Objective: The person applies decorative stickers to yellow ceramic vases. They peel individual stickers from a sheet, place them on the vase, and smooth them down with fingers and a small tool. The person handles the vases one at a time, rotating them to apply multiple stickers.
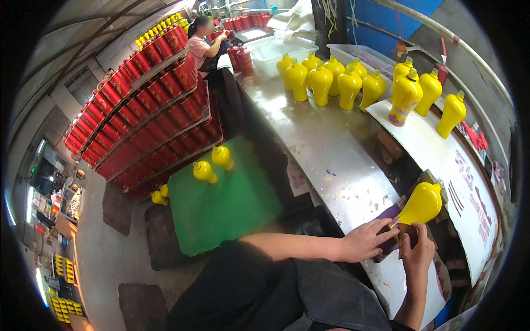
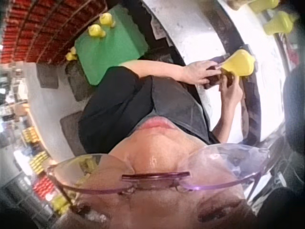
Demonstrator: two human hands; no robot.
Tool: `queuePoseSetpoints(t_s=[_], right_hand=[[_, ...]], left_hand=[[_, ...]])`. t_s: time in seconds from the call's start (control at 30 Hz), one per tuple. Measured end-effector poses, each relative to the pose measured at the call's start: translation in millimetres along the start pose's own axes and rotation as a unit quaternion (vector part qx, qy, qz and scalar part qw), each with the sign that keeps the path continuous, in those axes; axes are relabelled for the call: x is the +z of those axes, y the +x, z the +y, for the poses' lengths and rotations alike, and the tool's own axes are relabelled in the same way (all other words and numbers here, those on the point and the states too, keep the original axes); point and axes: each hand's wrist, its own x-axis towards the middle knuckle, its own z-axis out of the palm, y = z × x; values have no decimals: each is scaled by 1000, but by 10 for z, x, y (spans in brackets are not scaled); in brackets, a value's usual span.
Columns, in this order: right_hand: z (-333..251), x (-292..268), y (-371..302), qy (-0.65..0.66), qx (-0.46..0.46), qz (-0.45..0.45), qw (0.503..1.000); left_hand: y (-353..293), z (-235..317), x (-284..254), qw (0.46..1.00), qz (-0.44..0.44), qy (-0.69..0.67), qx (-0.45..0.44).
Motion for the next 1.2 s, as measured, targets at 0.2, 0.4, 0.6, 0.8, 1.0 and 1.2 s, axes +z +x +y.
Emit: queuePoseSetpoints(t_s=[0.2, 0.4, 0.6, 0.8, 1.0, 1.2], right_hand=[[-43, 31, -104, 36, 57, 24, 997], [48, 133, -209, 39, 64, 104, 992], [154, 216, -258, 13, 74, 160, 984], [234, 306, -323, 99, 103, 122, 982], [225, 375, -375, 126, 61, 133, 981], [-10, 309, -367, 150, 124, 116, 974]], left_hand=[[51, -38, -47, 1000, -2, -29, -1], [79, -87, -39, 998, 41, -18, 43], [137, -133, 62, 994, 84, -7, 75], [260, -122, 47, 994, 83, -46, 60], [683, -334, 42, 997, 35, -57, 34], [719, -510, -57, 986, -50, -160, 5]])
